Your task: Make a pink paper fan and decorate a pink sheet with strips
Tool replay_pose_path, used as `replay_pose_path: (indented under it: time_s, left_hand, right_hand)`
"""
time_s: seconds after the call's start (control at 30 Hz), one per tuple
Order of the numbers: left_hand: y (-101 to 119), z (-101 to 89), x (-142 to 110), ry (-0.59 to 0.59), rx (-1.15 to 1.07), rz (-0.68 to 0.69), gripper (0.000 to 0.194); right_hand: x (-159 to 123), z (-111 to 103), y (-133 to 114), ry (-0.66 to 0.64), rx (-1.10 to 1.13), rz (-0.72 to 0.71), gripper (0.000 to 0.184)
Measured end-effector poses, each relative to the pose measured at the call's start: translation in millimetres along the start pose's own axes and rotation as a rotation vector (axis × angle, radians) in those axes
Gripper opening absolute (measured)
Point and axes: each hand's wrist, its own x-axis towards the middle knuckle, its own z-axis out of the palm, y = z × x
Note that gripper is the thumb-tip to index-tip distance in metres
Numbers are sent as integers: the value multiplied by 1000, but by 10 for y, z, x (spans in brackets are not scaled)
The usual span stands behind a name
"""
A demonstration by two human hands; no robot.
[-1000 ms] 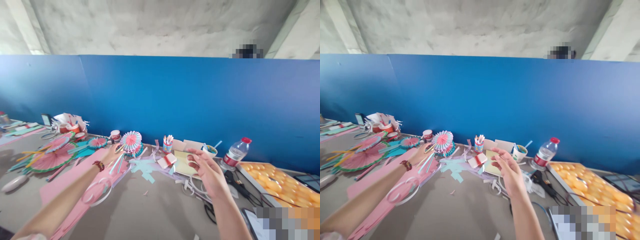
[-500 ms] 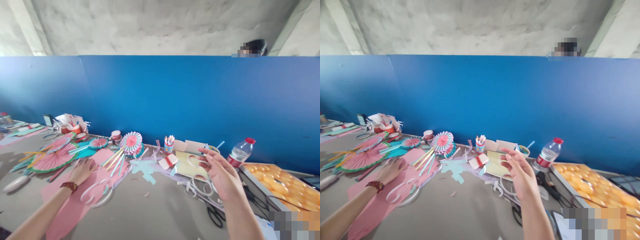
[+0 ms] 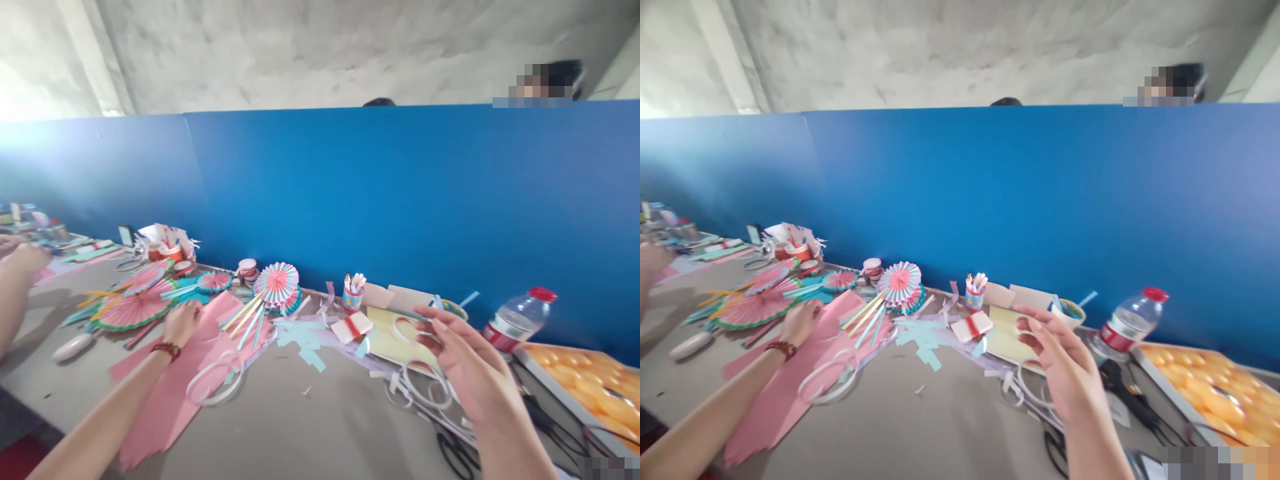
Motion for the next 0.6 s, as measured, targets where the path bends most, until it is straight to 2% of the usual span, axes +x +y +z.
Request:
replay_pose_path:
  time_s: [0.33,0.6]
  left_hand:
    - [110,-284,-29,12,-16,175,28]
    - [203,-281,-62,17,-80,221,27]
  right_hand:
    - [50,23,-34,51,34,54,27]
    - [84,-14,48,3,-16,34,24]
